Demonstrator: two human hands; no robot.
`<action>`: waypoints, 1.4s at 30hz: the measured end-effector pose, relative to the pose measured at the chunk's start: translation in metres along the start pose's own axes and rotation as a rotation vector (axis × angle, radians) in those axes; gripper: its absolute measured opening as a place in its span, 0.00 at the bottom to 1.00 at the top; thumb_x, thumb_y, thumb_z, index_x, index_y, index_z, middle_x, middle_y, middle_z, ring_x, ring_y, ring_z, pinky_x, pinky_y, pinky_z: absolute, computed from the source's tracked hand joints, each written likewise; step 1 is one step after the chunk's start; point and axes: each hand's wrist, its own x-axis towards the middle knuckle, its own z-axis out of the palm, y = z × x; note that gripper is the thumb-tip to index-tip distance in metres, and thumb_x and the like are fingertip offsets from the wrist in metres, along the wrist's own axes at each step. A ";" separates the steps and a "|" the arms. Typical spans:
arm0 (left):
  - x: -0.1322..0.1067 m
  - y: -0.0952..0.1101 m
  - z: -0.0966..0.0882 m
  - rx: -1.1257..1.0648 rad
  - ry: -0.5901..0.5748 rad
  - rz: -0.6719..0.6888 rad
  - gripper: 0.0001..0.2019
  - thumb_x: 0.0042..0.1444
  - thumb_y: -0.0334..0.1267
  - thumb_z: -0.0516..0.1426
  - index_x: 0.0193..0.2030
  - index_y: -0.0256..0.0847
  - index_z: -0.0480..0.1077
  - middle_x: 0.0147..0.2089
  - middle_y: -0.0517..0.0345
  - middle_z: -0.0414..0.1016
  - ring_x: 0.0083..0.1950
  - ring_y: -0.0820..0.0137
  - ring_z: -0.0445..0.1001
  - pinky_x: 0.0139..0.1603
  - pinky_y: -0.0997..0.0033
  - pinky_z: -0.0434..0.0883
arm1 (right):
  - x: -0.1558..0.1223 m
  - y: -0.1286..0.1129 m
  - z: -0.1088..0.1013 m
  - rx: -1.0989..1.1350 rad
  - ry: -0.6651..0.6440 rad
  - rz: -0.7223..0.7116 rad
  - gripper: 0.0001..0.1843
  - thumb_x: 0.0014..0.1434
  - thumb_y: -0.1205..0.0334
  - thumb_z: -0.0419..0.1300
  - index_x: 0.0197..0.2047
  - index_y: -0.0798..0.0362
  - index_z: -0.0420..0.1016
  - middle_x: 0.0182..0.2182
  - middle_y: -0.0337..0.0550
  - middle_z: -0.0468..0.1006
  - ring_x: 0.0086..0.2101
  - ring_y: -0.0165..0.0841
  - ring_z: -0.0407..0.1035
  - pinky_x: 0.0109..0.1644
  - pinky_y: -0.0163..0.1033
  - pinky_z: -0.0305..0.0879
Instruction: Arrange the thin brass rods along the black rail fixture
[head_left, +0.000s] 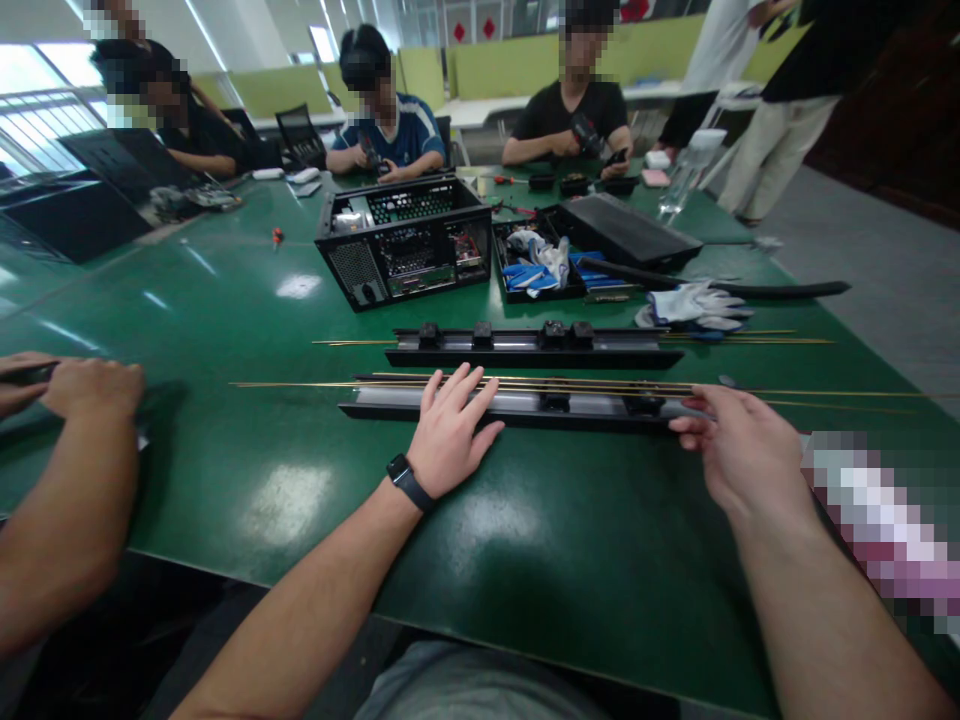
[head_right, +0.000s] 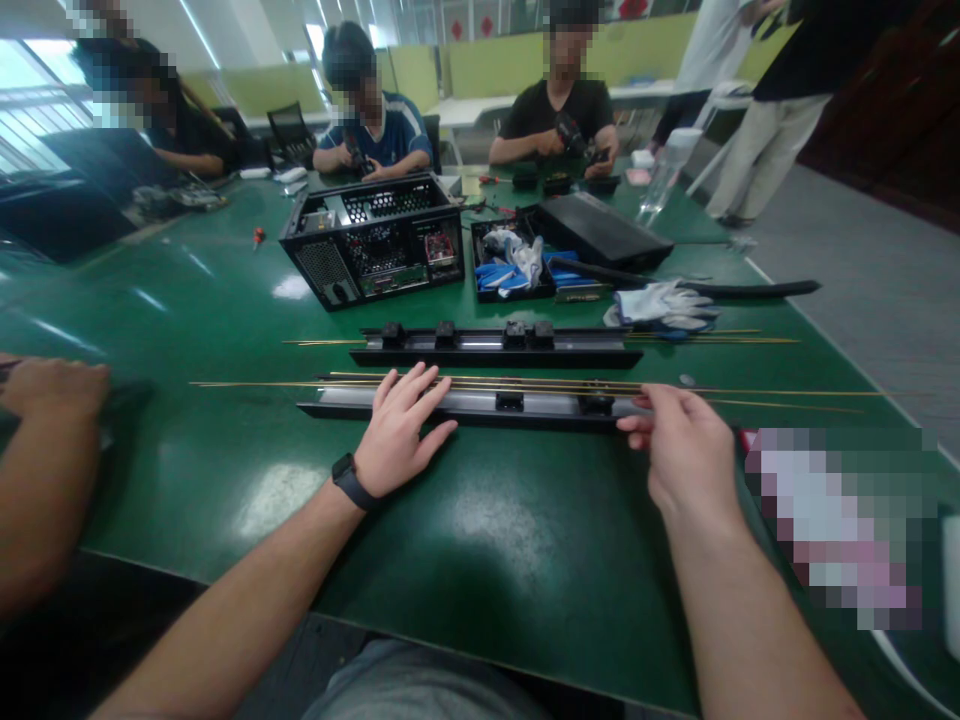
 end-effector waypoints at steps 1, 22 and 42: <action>0.000 0.000 0.000 0.000 0.001 0.000 0.26 0.79 0.40 0.66 0.81 0.43 0.78 0.83 0.35 0.80 0.89 0.42 0.73 0.92 0.26 0.63 | 0.001 0.000 0.000 0.002 0.015 0.000 0.18 0.52 0.54 0.82 0.37 0.53 0.82 0.33 0.44 0.85 0.22 0.29 0.75 0.20 0.28 0.62; 0.001 0.000 -0.001 -0.006 -0.023 -0.028 0.28 0.78 0.40 0.67 0.82 0.48 0.78 0.84 0.38 0.79 0.90 0.41 0.72 0.93 0.24 0.61 | -0.004 -0.001 0.001 -0.011 -0.069 0.032 0.11 0.56 0.59 0.78 0.37 0.55 0.85 0.35 0.45 0.86 0.23 0.27 0.75 0.22 0.28 0.64; 0.001 0.001 -0.001 -0.006 -0.002 -0.009 0.26 0.79 0.40 0.66 0.81 0.44 0.78 0.83 0.35 0.79 0.89 0.41 0.74 0.92 0.26 0.64 | 0.002 0.005 -0.002 0.016 0.004 0.008 0.13 0.56 0.54 0.80 0.37 0.50 0.84 0.35 0.42 0.86 0.24 0.29 0.77 0.21 0.29 0.65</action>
